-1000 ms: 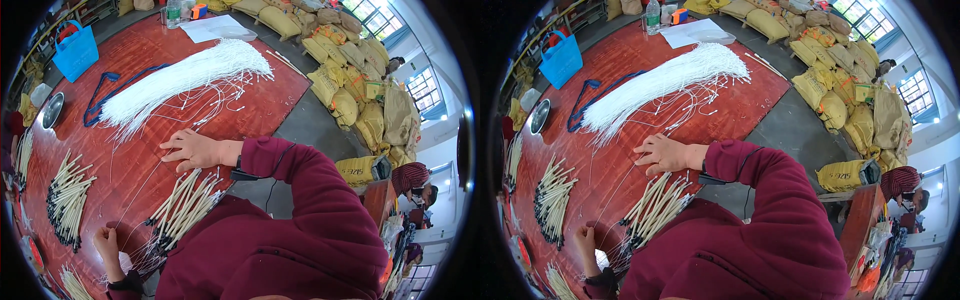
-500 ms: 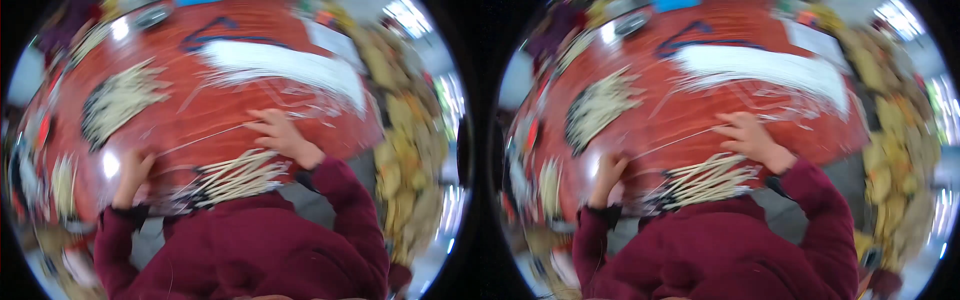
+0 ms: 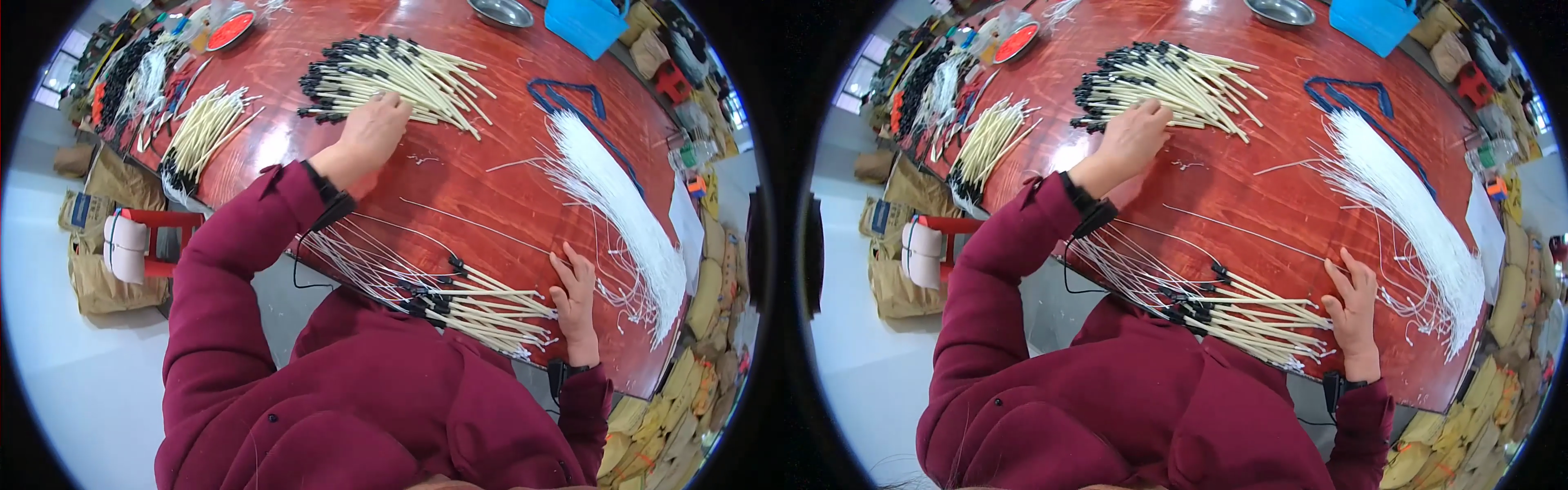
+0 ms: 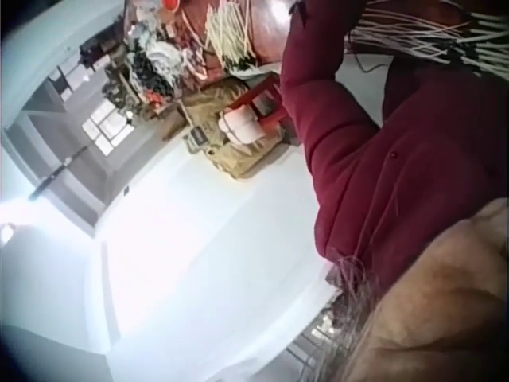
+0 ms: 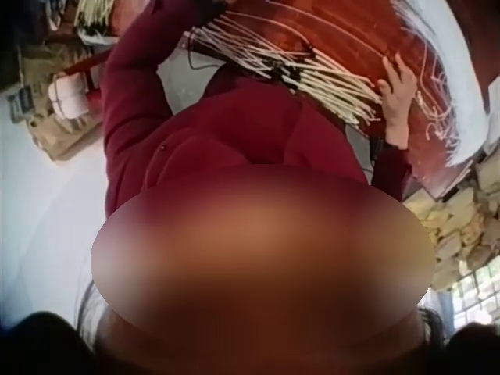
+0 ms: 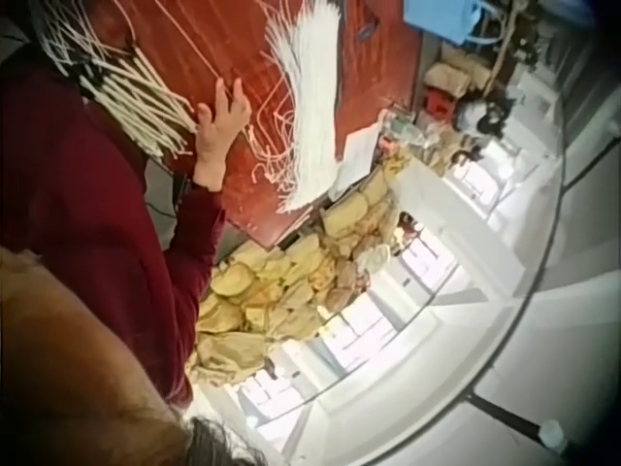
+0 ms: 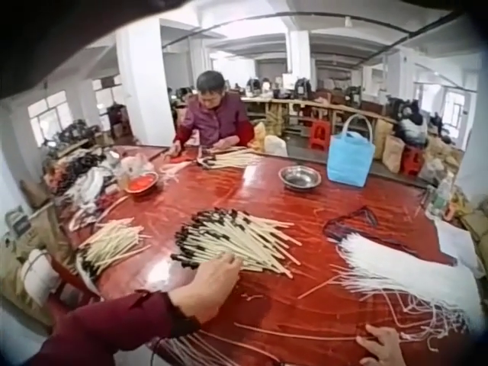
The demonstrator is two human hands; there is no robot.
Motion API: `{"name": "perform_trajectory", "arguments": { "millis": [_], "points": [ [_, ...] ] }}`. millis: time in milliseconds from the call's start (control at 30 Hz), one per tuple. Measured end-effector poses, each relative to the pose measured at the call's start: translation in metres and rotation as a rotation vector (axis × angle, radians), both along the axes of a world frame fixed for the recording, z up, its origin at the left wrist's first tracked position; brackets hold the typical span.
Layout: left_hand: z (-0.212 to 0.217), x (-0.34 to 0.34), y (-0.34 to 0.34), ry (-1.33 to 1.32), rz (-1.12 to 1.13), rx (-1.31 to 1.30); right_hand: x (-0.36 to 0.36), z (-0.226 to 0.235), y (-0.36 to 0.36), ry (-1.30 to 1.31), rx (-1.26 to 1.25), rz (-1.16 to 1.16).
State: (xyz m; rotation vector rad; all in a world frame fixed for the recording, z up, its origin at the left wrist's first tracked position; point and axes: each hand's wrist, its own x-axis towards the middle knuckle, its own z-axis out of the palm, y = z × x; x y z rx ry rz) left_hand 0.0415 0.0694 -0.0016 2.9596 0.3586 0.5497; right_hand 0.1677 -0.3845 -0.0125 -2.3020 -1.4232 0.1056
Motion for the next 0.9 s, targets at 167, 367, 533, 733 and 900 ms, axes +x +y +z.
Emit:
{"name": "perform_trajectory", "arguments": {
  "millis": [167,367,533,733,900],
  "points": [
    [-0.010,0.009,0.019,0.086,-0.074,0.221,-0.003,0.001,0.000,0.019,0.003,-0.043],
    [-0.015,0.005,0.027,0.082,-0.121,0.254,-0.003,0.001,0.000,0.017,0.000,-0.062],
    [-0.017,0.006,0.030,0.079,-0.127,0.282,-0.003,-0.001,0.000,0.019,0.018,-0.069],
    [-0.013,0.007,0.033,0.120,-0.082,0.271,-0.005,-0.003,0.001,0.027,0.051,-0.091],
    [-0.019,0.008,0.036,0.073,-0.101,0.336,-0.006,-0.003,0.003,0.040,0.064,-0.097]
  ]
}}
